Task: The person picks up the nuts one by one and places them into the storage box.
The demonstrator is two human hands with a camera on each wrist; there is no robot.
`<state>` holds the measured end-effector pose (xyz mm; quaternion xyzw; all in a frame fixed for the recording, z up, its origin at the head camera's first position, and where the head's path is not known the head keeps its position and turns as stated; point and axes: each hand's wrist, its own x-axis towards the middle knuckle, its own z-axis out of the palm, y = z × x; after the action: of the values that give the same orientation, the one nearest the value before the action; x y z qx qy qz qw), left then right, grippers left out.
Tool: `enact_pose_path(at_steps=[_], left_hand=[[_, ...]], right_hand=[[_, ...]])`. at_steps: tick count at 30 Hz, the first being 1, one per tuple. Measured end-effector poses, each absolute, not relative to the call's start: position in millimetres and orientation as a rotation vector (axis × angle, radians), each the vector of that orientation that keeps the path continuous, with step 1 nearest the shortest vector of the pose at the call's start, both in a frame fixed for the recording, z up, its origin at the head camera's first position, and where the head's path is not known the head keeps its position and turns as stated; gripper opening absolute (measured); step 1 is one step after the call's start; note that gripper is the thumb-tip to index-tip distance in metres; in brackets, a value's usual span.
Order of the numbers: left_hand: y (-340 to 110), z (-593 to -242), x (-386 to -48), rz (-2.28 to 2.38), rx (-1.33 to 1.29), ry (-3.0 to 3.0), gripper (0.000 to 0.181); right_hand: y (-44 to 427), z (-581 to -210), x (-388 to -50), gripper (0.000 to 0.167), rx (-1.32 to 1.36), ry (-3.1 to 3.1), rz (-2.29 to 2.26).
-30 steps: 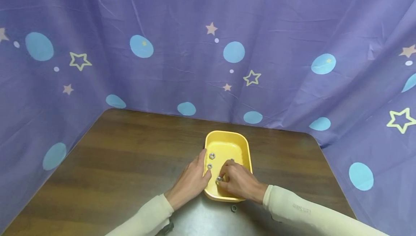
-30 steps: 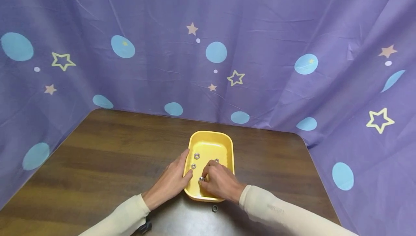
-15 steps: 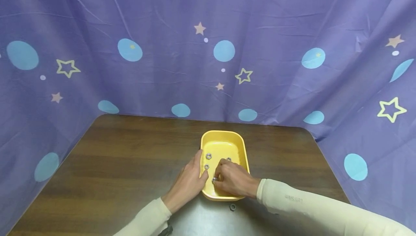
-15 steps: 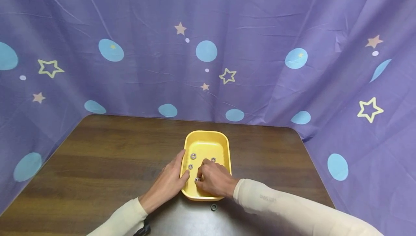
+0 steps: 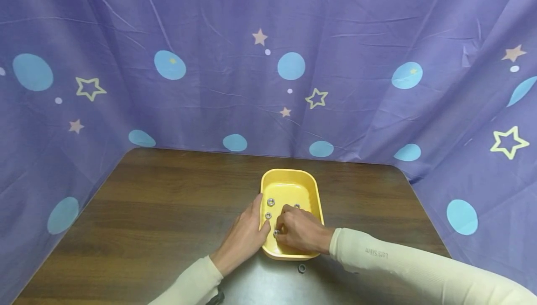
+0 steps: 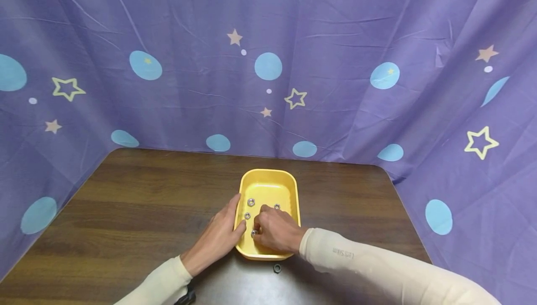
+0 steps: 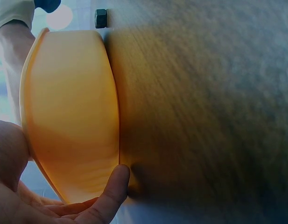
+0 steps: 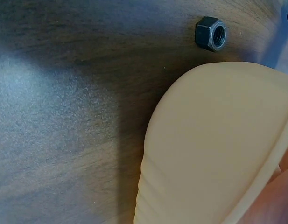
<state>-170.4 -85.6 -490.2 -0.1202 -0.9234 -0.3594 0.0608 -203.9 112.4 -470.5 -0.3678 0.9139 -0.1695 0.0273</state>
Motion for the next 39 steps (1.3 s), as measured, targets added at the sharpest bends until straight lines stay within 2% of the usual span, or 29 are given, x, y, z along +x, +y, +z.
enact_pose_path(at_steps=[13,20,39], left_hand=[[-85.2,-489.2,-170.1,-1.088,-0.358,-2.803,0.075],[-85.1,-489.9,-170.5,-1.087,-0.368,-2.780,0.074],[-85.1,-491.2,-171.5,-1.060,-0.356,-2.776,0.074]], right_hand=[[114.5,-469.8,-204.1,0.007,-1.107,2.837,-0.535],[122.6,-462.7,-199.6,0.022,-1.125,2.884,-0.592],[138.8,-453.7,-179.0,0.024,-1.128,3.007,-0.700]])
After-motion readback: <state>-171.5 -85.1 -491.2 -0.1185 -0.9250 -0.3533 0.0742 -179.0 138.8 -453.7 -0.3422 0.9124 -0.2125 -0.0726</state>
